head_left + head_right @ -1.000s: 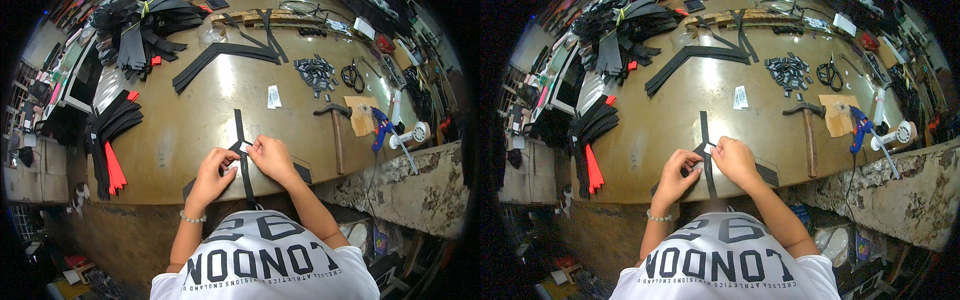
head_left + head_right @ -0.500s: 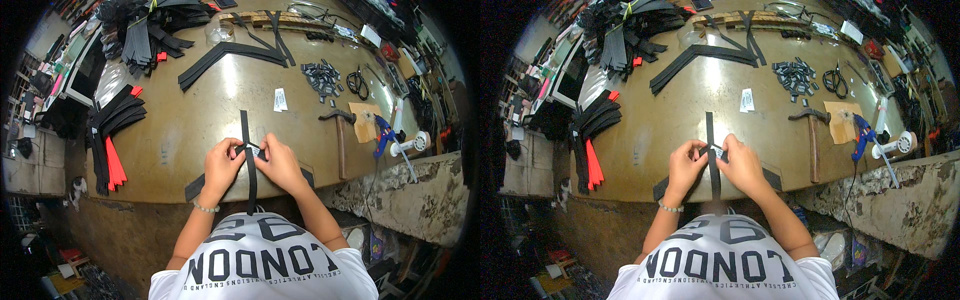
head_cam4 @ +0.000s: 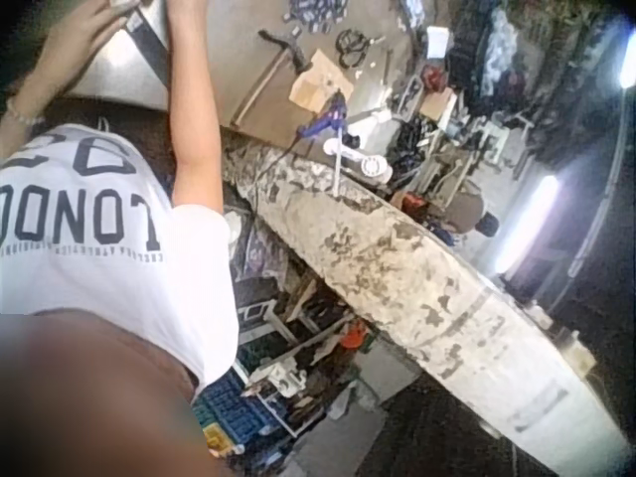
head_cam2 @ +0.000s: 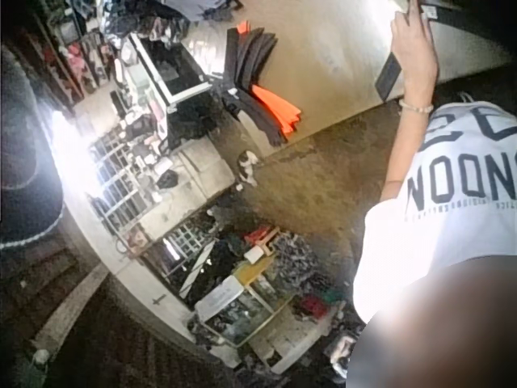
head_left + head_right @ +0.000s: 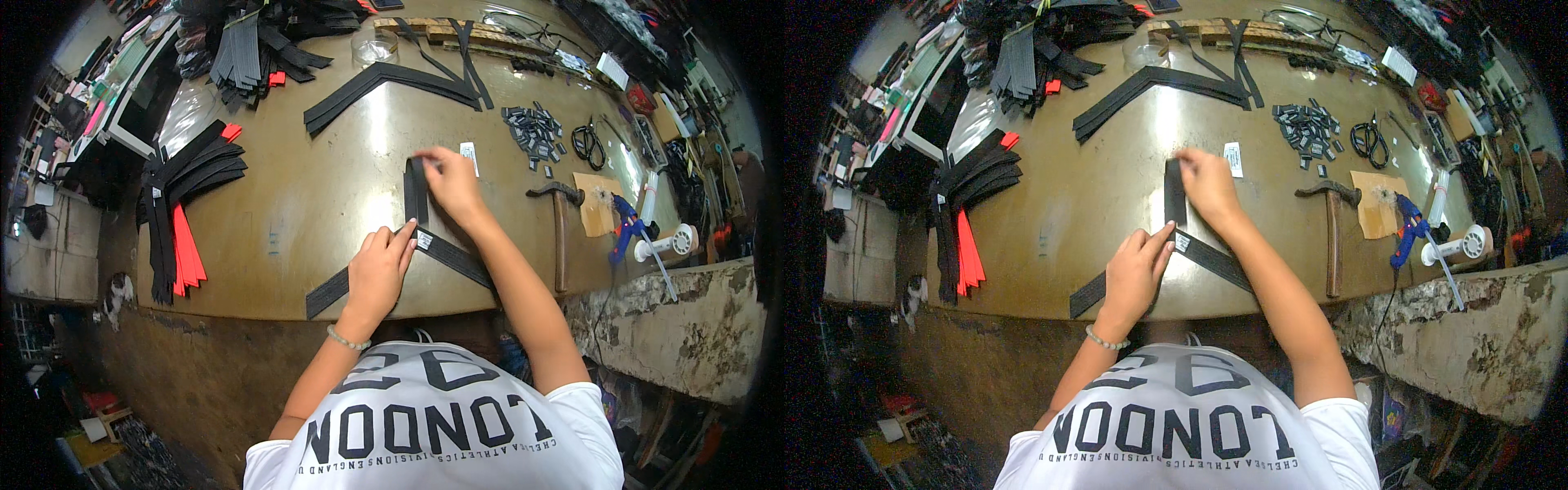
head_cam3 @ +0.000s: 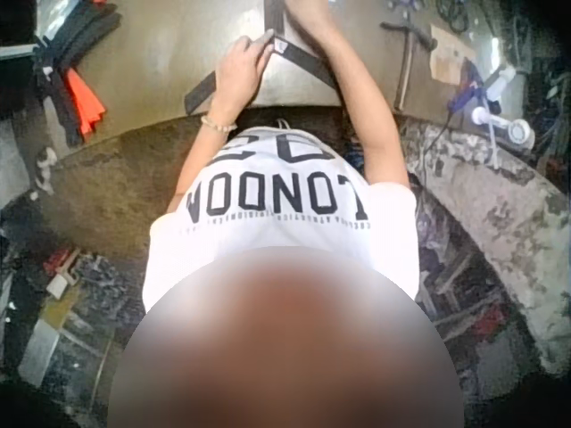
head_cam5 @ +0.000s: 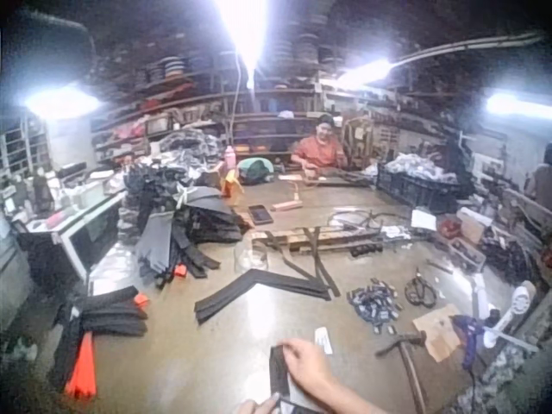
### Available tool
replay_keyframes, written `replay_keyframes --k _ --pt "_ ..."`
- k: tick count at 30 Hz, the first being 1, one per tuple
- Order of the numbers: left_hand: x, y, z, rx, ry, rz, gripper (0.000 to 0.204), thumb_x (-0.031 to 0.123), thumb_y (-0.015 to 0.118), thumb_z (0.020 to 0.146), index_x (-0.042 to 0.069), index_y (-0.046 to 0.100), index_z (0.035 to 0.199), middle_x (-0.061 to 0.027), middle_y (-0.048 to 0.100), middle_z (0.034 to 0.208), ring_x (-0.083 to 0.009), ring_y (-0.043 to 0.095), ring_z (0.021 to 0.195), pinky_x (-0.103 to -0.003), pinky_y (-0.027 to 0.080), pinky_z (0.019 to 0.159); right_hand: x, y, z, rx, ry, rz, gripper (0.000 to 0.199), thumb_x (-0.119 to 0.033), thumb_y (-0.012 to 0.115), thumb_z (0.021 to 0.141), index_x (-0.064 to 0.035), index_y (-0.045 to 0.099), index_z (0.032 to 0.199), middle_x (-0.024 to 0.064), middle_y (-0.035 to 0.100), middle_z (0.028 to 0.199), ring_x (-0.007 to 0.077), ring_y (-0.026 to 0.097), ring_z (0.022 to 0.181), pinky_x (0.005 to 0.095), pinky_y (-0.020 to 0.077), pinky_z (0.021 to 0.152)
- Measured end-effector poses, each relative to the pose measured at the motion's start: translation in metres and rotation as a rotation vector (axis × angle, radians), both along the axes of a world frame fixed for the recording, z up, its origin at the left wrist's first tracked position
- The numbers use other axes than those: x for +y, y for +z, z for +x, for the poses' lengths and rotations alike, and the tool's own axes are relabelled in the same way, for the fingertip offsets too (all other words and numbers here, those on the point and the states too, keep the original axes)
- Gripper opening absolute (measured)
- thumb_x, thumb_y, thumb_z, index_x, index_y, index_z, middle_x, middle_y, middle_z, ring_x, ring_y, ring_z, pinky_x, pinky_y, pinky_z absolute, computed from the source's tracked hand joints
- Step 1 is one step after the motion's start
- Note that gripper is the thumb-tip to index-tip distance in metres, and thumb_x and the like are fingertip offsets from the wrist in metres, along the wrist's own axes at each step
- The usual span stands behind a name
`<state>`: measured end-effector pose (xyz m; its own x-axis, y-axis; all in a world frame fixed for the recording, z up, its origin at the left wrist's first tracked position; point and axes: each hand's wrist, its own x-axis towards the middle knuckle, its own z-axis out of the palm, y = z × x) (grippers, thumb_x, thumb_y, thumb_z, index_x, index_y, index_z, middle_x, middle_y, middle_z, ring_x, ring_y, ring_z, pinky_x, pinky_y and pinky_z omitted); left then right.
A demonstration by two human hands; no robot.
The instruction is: The person assembles black belt-like strips by applying hot glue and attaching small rectangular pieces. They repeatedly pick up strips, apply glue, place the pieces, and press them into place on a cluttered workbench.
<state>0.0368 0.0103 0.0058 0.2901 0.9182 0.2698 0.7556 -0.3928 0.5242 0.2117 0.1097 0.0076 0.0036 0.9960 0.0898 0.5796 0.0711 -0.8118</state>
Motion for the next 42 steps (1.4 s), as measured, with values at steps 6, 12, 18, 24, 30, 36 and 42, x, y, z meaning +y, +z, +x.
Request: replay_keyframes --k 6,12,18,24,30,36,42 --pt "-0.014 0.005 -0.016 0.050 0.000 0.008 0.029 0.017 0.061 0.093 0.013 0.066 0.121 -0.0080 0.053 0.080 -0.0256 0.056 0.075 -0.038 0.048 0.066 -0.098 -0.005 0.096 -0.838 -0.725 0.304 0.046 -0.025 0.061 0.094 0.0009 0.053 0.132 0.0221 0.052 0.137 0.0398 0.049 0.125 0.0494 0.0355 0.108" --pt "-0.011 -0.002 -0.018 -0.030 0.021 -0.017 0.027 0.010 0.053 0.095 0.009 0.062 0.120 -0.0112 0.058 0.086 -0.0302 0.058 0.080 -0.040 0.049 0.071 -0.141 0.033 0.103 -0.363 -0.637 -0.024 0.034 -0.029 0.049 0.102 0.0036 0.058 0.104 0.0222 0.061 0.094 0.0318 0.063 0.085 0.0454 0.0483 0.075" --pt "-0.006 -0.011 -0.025 -0.420 0.194 -0.067 0.028 0.006 0.041 0.100 0.001 0.053 0.124 -0.0168 0.057 0.092 -0.0324 0.057 0.079 -0.041 0.048 0.076 -0.159 0.046 -0.027 -0.291 0.097 -0.065 0.024 -0.025 0.056 0.097 -0.0029 0.052 0.104 0.0275 0.065 0.085 0.0481 0.064 0.075 0.0528 0.0524 0.062" --pt "-0.009 -0.011 -0.028 -0.559 0.229 -0.224 0.025 0.001 0.039 0.098 -0.002 0.047 0.121 -0.0208 0.059 0.101 -0.0352 0.060 0.091 -0.043 0.047 0.083 -0.154 0.035 -0.027 -0.080 -0.060 -0.049 0.026 -0.024 0.055 0.098 0.0017 0.051 0.103 0.0300 0.061 0.071 0.0490 0.062 0.066 0.0560 0.0474 0.054" --pt "-0.013 -0.001 -0.017 -0.248 0.168 -0.084 0.040 0.035 0.064 0.091 0.000 0.053 0.107 -0.0150 0.058 0.091 -0.0307 0.061 0.082 -0.040 0.049 0.075 -0.146 0.033 -0.020 -0.215 -0.054 -0.155 0.037 -0.037 0.049 0.101 -0.0007 0.053 0.095 0.0320 0.061 0.073 0.0523 0.061 0.073 0.0593 0.0473 0.062" --pt "-0.011 -0.002 0.000 -0.054 0.198 0.002 0.033 0.032 0.072 0.083 0.005 0.058 0.095 -0.0109 0.058 0.088 -0.0286 0.062 0.081 -0.039 0.050 0.069 -0.140 0.018 0.072 -0.356 -0.587 -0.005 0.047 -0.043 0.050 0.100 0.0025 0.063 0.105 0.0271 0.067 0.094 0.0445 0.065 0.089 0.0505 0.0500 0.075" --pt "-0.014 -0.003 -0.011 -0.134 0.192 -0.051 0.022 0.019 0.065 0.087 0.007 0.062 0.105 -0.0099 0.059 0.095 -0.0272 0.061 0.088 -0.039 0.049 0.075 -0.153 0.011 0.123 -0.715 -0.706 -0.008 0.042 -0.041 0.052 0.099 -0.0010 0.061 0.108 0.0222 0.066 0.103 0.0439 0.064 0.090 0.0499 0.0504 0.076"
